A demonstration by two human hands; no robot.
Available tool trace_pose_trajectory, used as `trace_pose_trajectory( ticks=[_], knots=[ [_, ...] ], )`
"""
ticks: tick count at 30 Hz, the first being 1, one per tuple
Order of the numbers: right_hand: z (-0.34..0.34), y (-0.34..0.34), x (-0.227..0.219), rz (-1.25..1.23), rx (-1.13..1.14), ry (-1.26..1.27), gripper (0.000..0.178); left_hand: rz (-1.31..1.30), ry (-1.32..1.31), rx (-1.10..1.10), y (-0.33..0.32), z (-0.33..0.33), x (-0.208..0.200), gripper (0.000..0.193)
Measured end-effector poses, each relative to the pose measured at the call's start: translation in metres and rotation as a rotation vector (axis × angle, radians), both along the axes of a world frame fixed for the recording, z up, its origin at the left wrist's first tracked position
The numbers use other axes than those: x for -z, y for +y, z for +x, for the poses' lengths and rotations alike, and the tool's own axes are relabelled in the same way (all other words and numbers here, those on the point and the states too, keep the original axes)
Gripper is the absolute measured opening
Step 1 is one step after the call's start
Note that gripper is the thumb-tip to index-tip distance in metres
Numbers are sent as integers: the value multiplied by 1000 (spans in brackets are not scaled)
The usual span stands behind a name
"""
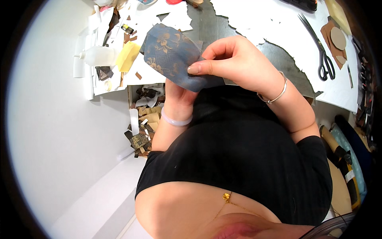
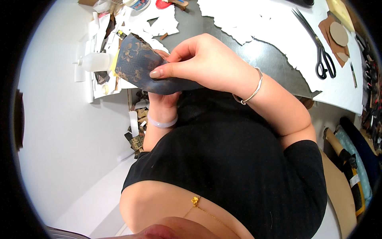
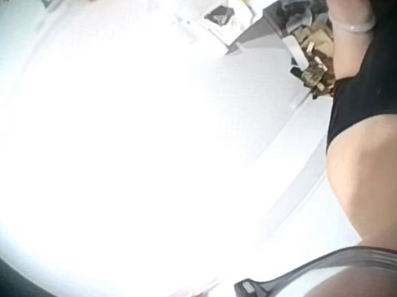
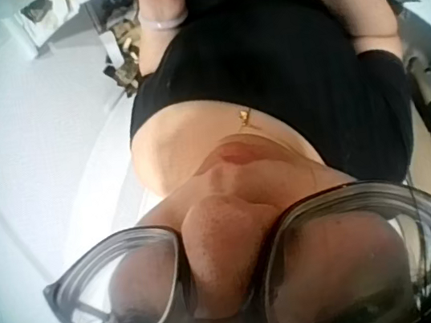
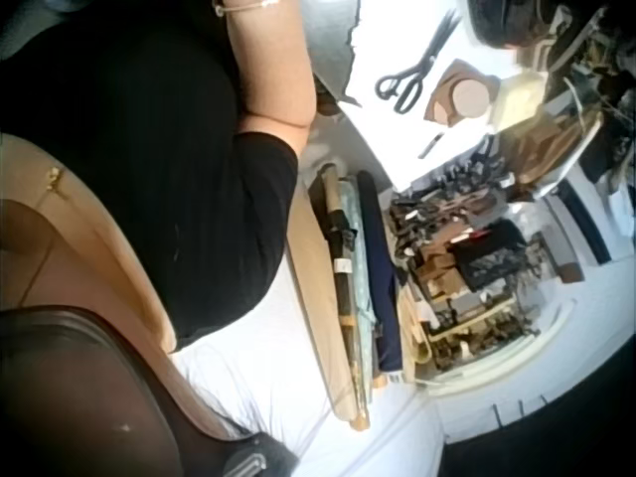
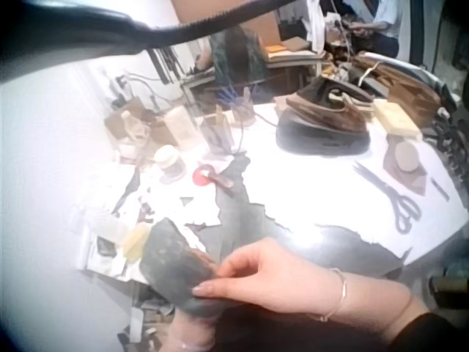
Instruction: The person uses a heated tool to press and seal the edges of a small patterned leather piece. They repeatedly inspect the edges, fold the piece, and use a household iron to press the seam flat. The work is performed on a cluttered white workbench.
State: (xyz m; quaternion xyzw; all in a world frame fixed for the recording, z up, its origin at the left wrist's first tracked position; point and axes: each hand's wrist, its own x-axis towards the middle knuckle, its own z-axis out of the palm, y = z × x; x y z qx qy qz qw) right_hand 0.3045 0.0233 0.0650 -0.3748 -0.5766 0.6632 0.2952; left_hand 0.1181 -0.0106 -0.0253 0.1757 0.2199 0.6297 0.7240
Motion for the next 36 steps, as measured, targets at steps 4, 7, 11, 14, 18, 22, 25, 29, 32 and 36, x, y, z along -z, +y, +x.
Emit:
trace_pose_trajectory(
  ticks=[4, 7, 11, 14, 18, 22, 25, 29, 32, 36],
  knots=[
    [5, 0, 4, -4, -39, -58, 20, 106, 75, 57, 0, -10, -1, 40],
    [0, -6, 23, 270, 119, 62, 48, 77, 127, 70, 2, -9, -16, 50],
    [2, -2, 19, 697, 218, 48, 91, 80, 194, 107, 2, -16, -17, 56],
    [2, 7, 14, 911, 182, 58, 92, -6, 266, 131, -3, -13, -24, 56],
    [5, 21, 15, 1036, 46, -26, 88, -46, 214, 187, -9, -11, -20, 53],
    [7, 23, 13, 957, 21, -2, 81, -105, 289, 190, -12, -8, -26, 49],
    [5, 20, 17, 964, 54, 4, 79, -166, 327, 230, -12, -14, -16, 46],
    [7, 22, 26, 777, 92, 22, 74, -197, 403, 368, -9, -18, -24, 44],
    [17, 30, 30, 590, 114, 43, 69, -252, 1070, 254, -17, -26, -38, 55],
    [28, 34, 25, 448, 149, 19, 73, 316, 1337, -439, -31, -47, -30, 44]
  ],
)
